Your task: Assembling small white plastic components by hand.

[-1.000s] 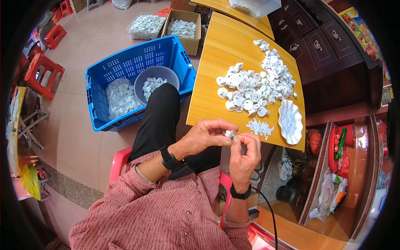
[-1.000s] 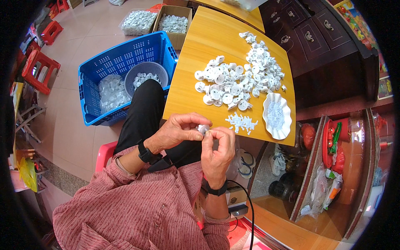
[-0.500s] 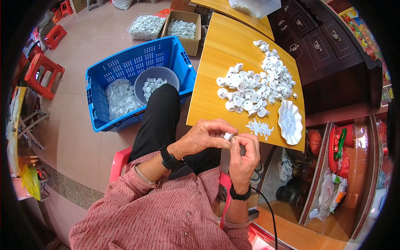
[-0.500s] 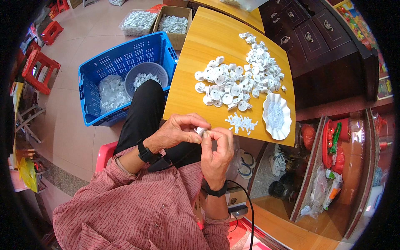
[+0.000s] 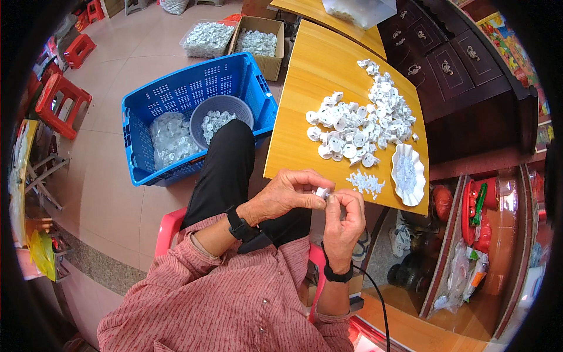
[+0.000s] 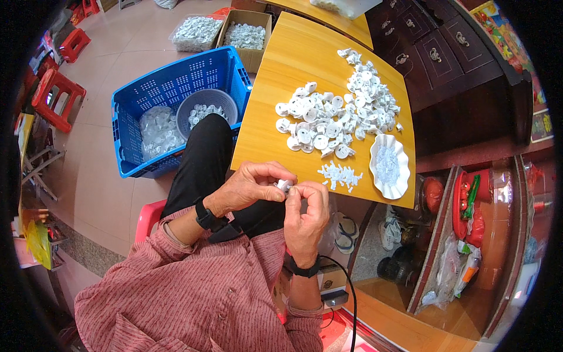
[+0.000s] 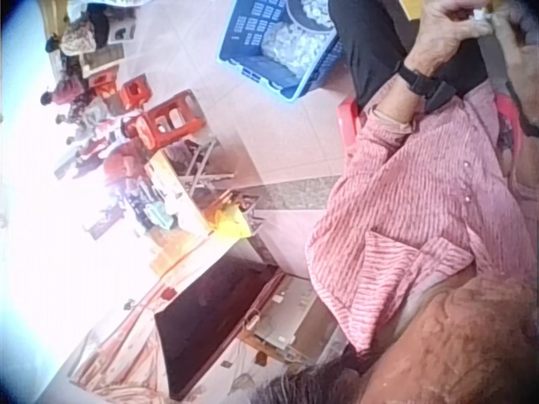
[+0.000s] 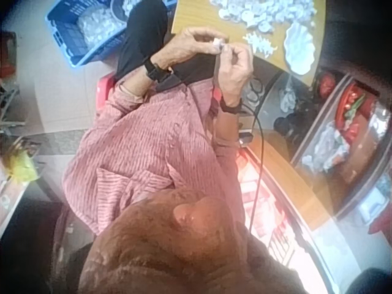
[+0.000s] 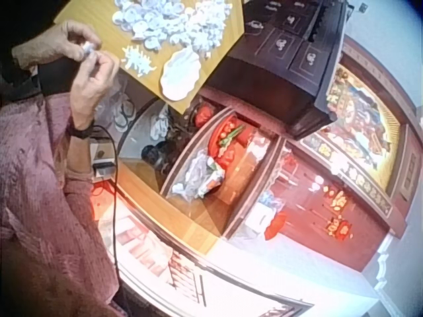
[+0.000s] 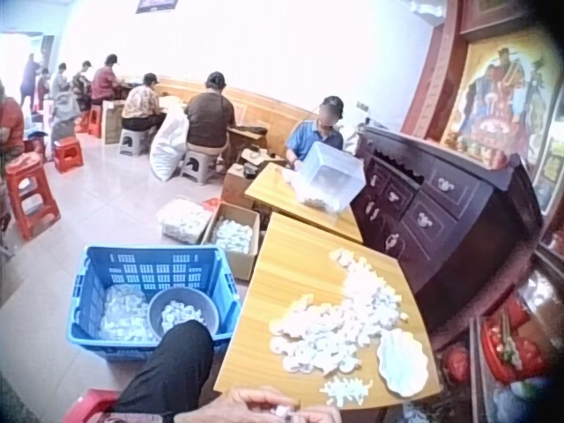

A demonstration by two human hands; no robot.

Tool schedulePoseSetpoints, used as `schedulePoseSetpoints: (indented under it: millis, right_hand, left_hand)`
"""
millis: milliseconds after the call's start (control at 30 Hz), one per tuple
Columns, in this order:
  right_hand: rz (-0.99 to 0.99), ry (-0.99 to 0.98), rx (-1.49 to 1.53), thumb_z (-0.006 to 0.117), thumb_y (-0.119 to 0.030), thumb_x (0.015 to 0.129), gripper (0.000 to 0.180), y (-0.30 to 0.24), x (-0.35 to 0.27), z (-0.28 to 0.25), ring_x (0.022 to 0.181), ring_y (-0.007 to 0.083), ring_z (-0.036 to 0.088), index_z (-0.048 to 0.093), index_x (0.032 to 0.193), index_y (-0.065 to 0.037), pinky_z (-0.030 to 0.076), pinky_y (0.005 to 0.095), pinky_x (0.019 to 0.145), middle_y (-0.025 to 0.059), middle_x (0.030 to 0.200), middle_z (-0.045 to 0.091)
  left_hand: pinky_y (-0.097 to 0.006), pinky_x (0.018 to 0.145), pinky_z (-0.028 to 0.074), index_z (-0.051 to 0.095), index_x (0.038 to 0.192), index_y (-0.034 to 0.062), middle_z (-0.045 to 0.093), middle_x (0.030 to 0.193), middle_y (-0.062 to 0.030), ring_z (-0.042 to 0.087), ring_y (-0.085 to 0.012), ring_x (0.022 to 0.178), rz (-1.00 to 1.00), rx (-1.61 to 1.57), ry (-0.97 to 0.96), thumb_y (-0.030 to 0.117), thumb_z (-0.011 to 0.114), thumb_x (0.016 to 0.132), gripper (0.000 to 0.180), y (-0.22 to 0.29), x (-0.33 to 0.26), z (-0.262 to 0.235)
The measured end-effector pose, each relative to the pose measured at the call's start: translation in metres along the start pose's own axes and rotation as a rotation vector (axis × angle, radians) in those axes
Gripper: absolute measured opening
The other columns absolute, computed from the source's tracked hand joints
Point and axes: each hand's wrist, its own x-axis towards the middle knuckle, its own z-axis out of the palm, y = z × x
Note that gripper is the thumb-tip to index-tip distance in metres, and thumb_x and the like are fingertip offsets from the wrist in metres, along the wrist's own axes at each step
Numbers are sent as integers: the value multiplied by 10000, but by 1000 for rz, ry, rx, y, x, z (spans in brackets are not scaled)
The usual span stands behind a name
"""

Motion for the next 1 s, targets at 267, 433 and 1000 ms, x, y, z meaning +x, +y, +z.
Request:
schedulePoseSetpoints:
  millis: [267, 433, 1000]
  right_hand:
    - [-47, 14, -35, 649, -18, 892, 94, 3, -2, 4, 843, 264, 593, 570, 849, 9, 475, 360, 761, 127, 917, 592]
    - [45, 15, 103, 651, -28, 904, 88, 6, -1, 4, 856, 230, 594, 584, 864, 13, 477, 339, 779, 113, 926, 603]
    - [102, 0, 113, 677, -31, 886, 93, 9, -3, 7, 841, 212, 595, 601, 864, 17, 479, 324, 779, 105, 911, 613]
  left_hand:
    - [-278, 915, 504, 695, 1144, 9, 655, 1091, -77, 620, -149, 1012, 0, -6, -2, -6, 772, 804, 348, 2, 0, 0]
    - [-280, 916, 504, 690, 1151, 5, 653, 1100, -78, 621, -150, 1016, 1, -37, 6, -9, 765, 810, 349, 1, 0, -1]
    - [-284, 850, 553, 639, 1221, -17, 686, 1072, -95, 671, -148, 935, -72, -53, 118, 108, 691, 922, 328, 11, 0, -8]
